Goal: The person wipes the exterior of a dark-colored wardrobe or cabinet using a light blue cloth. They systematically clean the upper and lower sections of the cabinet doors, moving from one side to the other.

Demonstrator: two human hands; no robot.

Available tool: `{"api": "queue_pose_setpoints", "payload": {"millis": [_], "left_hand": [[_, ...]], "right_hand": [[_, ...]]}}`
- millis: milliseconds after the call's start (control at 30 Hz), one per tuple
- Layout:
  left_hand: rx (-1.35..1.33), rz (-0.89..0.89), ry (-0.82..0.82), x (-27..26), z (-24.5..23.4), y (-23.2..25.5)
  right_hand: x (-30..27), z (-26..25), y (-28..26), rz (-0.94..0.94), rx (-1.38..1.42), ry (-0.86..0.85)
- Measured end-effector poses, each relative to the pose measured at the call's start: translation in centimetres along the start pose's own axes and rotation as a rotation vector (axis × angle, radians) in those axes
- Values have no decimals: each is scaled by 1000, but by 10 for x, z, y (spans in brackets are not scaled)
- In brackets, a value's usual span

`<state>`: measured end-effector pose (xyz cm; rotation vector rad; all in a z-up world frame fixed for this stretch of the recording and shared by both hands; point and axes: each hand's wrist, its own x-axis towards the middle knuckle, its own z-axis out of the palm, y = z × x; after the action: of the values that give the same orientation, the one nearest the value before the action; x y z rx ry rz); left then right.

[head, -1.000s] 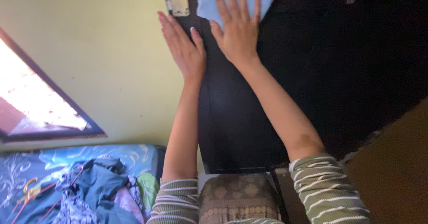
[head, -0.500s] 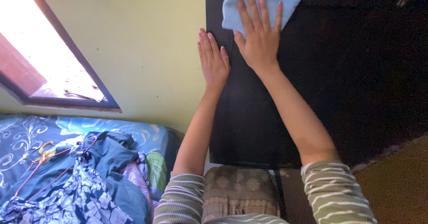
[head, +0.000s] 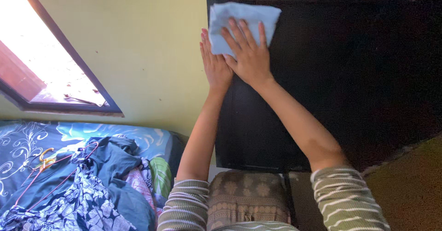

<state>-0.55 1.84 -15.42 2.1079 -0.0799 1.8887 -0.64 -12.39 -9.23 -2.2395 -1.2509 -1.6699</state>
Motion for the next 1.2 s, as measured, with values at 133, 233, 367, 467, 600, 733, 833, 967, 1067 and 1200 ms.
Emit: {"api": "queue_pose_setpoints", "payload": {"millis": [133,233,367,467,600,733,833,967,1067,1200], "left_hand": [[37,32,2,2,-5,5],[80,13,13,3,-3,11],[89,1,25,3,-2,13],[71,-8,20,1,-2,12],[51,11,18,-2,-2,12],[69,10,7,-2,-3,11],[70,-1,11,-2,-2,13],[84,2,25,-1,-3,14],[92,-2,18,-3,-5,14],[98,0,7,-1,-4,14]], "right_hand": [[-33,-10,37,41,-37,-66],[-39,-18,66,120,-160,16],[-20,-17,69,219,-144,82],[-5,-6,36,166,-61,79],[-19,-4,24,150,-2,6],[-61,-4,37,104,-59,-39],[-95,-8,62,164,-48,-78],[-124,-24,107,425,-115,-57],[-121,-32,131,597,-211,-147],[-88,-23,137,579,-273,10]]}}
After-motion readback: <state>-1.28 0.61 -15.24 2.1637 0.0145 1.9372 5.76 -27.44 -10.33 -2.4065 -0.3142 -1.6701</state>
